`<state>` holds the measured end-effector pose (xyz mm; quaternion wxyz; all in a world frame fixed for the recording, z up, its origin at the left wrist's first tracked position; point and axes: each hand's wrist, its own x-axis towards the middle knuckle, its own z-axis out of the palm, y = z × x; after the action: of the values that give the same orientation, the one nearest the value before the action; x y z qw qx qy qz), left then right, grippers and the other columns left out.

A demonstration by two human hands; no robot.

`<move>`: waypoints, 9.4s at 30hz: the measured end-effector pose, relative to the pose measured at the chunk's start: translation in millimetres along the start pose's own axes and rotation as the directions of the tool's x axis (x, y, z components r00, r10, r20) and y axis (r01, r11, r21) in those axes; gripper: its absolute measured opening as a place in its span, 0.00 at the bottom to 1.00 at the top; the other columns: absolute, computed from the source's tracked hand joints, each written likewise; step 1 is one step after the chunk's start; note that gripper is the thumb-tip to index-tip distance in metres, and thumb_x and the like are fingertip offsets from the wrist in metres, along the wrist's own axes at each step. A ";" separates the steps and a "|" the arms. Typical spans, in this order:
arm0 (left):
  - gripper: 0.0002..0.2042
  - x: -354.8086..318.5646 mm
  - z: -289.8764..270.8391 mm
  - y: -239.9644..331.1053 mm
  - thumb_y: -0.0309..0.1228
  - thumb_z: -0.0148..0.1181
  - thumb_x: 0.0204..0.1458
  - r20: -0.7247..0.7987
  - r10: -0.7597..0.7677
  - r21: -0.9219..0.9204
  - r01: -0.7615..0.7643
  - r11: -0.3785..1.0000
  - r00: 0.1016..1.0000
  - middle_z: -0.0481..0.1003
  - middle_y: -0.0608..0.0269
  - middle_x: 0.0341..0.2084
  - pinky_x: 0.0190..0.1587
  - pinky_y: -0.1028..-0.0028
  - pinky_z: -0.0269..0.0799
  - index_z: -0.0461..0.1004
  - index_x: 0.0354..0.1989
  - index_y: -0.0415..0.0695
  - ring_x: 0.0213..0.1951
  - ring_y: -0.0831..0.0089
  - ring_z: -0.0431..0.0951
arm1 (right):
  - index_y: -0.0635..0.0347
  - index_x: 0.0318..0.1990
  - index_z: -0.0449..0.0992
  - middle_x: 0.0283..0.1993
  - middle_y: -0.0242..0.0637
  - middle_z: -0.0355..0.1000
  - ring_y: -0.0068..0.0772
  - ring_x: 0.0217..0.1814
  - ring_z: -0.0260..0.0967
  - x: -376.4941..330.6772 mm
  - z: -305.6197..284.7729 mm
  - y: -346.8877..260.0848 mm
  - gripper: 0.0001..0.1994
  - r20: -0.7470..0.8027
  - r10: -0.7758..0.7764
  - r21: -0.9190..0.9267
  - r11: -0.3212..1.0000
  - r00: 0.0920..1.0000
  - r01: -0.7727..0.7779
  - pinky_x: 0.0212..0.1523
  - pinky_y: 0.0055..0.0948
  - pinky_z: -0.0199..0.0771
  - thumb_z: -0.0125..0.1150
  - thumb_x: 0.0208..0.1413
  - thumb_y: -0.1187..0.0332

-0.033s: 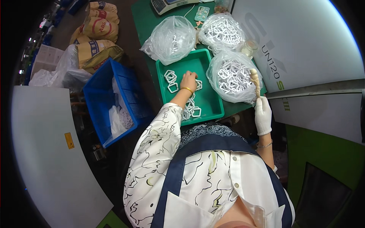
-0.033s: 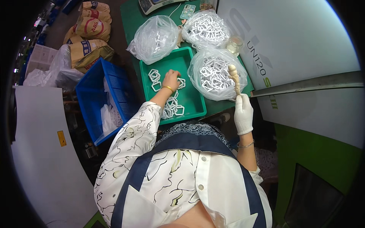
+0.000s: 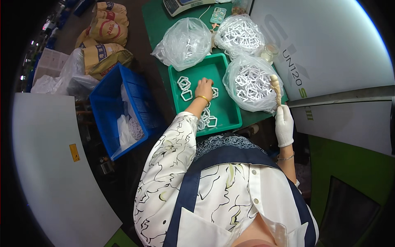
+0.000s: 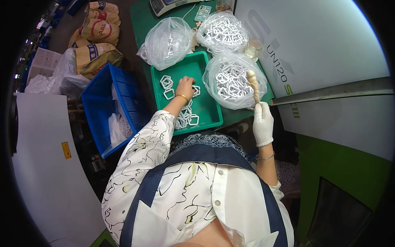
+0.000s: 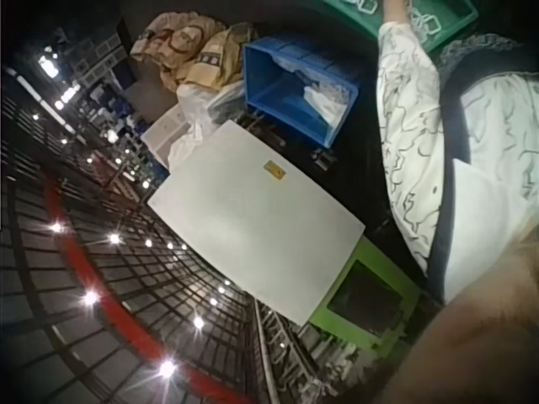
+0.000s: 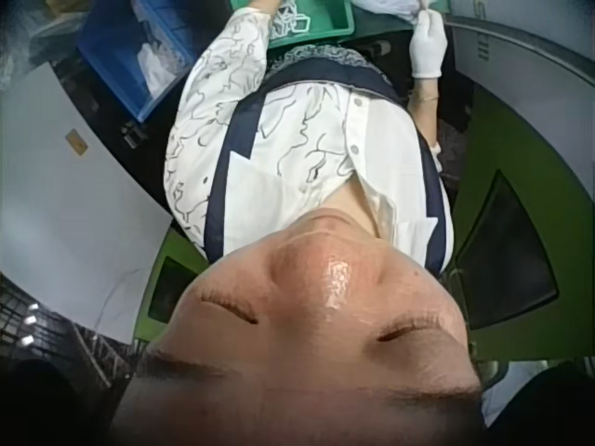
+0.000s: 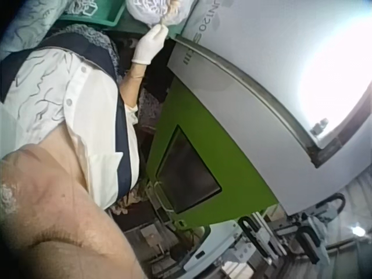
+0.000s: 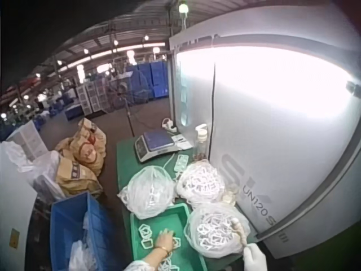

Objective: The person puts on a glove, picks up plastic buckles from a container by hand, rubs the buckles with a padded stick, and places them into a plastic bag.

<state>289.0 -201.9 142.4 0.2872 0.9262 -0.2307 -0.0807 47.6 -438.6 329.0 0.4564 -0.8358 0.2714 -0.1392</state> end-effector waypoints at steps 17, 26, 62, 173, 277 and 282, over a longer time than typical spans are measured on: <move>0.08 -43.5 -33.9 -16.3 0.23 0.58 0.48 0.209 0.067 0.233 -0.116 0.966 0.976 0.74 0.53 0.34 0.43 0.57 0.75 0.72 0.38 0.47 0.43 0.54 0.78 | 0.65 0.41 0.72 0.30 0.36 0.66 0.28 0.30 0.62 -1.7 9.3 -11.1 0.12 0.043 -0.026 0.037 0.999 0.999 0.024 0.35 0.27 0.64 0.46 0.70 0.65; 0.14 -26.1 -63.0 -42.6 0.31 0.67 0.41 0.241 -0.029 -0.123 0.060 0.991 0.970 0.81 0.51 0.32 0.42 0.61 0.77 0.81 0.37 0.41 0.36 0.53 0.81 | 0.64 0.40 0.72 0.26 0.28 0.59 0.18 0.26 0.54 -2.8 8.9 -11.5 0.12 0.024 -0.079 0.020 0.997 0.997 0.078 0.30 0.23 0.59 0.45 0.71 0.66; 0.12 -83.4 -75.6 56.6 0.21 0.55 0.51 0.050 -0.060 -0.474 0.077 0.877 0.997 0.74 0.51 0.37 0.46 0.65 0.74 0.74 0.44 0.39 0.41 0.57 0.77 | 0.64 0.43 0.74 0.32 0.45 0.73 0.37 0.33 0.72 -20.2 43.1 -30.8 0.11 0.274 -0.069 0.087 0.995 0.959 0.046 0.39 0.32 0.71 0.48 0.68 0.66; 0.19 -68.7 -112.6 173.6 0.28 0.46 0.68 0.356 0.251 -0.649 0.432 -0.626 0.900 0.72 0.55 0.58 0.62 0.63 0.72 0.63 0.66 0.40 0.57 0.67 0.74 | 0.63 0.42 0.73 0.28 0.50 0.68 0.47 0.27 0.69 -20.2 18.3 -67.6 0.10 0.091 -0.198 -0.004 0.980 0.976 0.199 0.31 0.36 0.68 0.49 0.68 0.66; 0.09 -72.4 -59.2 -25.5 0.24 0.60 0.49 0.352 -0.108 0.435 -0.061 0.898 0.930 0.76 0.47 0.42 0.44 0.58 0.78 0.76 0.39 0.40 0.43 0.52 0.80 | 0.66 0.48 0.75 0.32 0.48 0.72 0.36 0.33 0.70 22.6 32.4 38.3 0.15 0.195 0.039 -0.052 0.998 0.980 -0.030 0.40 0.32 0.70 0.54 0.64 0.61; 0.08 -46.1 -65.9 -19.7 0.27 0.55 0.56 0.066 -0.195 0.556 0.127 0.822 0.978 0.75 0.52 0.45 0.42 0.66 0.81 0.78 0.40 0.41 0.46 0.58 0.80 | 0.66 0.47 0.75 0.32 0.47 0.72 0.37 0.32 0.70 19.1 28.2 39.6 0.15 0.172 0.044 -0.058 0.998 0.984 -0.034 0.38 0.33 0.70 0.55 0.64 0.61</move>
<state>274.5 -133.2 186.1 -0.0125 0.9791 -0.1818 -0.0906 63.8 -447.6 280.1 0.4577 -0.8516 0.2507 -0.0494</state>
